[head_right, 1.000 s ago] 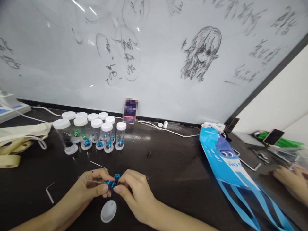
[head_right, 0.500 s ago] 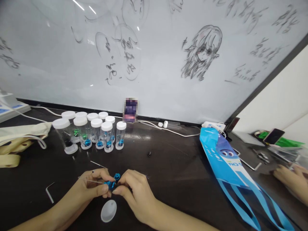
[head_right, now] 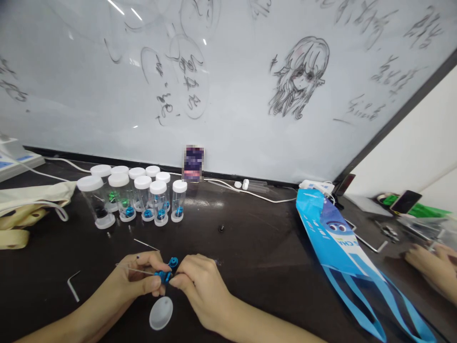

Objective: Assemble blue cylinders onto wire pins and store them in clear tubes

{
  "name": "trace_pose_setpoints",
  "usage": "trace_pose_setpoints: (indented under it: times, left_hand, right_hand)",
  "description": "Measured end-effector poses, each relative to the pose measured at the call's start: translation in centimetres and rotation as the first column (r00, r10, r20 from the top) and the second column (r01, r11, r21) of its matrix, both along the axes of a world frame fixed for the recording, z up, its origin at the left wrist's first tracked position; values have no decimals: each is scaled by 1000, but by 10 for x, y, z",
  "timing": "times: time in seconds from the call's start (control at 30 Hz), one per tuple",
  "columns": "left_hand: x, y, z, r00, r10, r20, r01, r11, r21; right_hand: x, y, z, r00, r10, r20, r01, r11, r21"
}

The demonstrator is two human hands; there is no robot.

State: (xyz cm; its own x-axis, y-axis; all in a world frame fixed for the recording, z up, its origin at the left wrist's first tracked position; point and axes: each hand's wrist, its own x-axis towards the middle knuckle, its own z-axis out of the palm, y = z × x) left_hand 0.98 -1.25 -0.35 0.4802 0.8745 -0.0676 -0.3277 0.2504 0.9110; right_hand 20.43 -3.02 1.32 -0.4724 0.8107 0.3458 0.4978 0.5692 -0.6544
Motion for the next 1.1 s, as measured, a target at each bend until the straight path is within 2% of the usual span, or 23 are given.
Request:
trace_pose_setpoints:
  times: [0.27,0.5,0.8,1.0,1.1]
  left_hand:
    - [0,1,0,999,29,-14,-29,1000,12]
    - [0,0,2,999,33,0,-33,999,-13]
    - [0,3,3,998,50,25,-50,999,-17]
    - [0,1,1,999,19,33,-19,1000,-12]
    - [0,1,1,999,27,34,-27,1000,-12]
  right_hand:
    - [0,0,-3,1000,-15,0,15,1000,9]
    - [0,0,1,999,-27,17,28,998,-48]
    - [-1,-3,0,991,-30,-132,28,999,-16]
    - [-1,-3,2,997,-24,-67,21,999,-46]
    - [-1,-2,1,996,-10,-87,8,1000,-24]
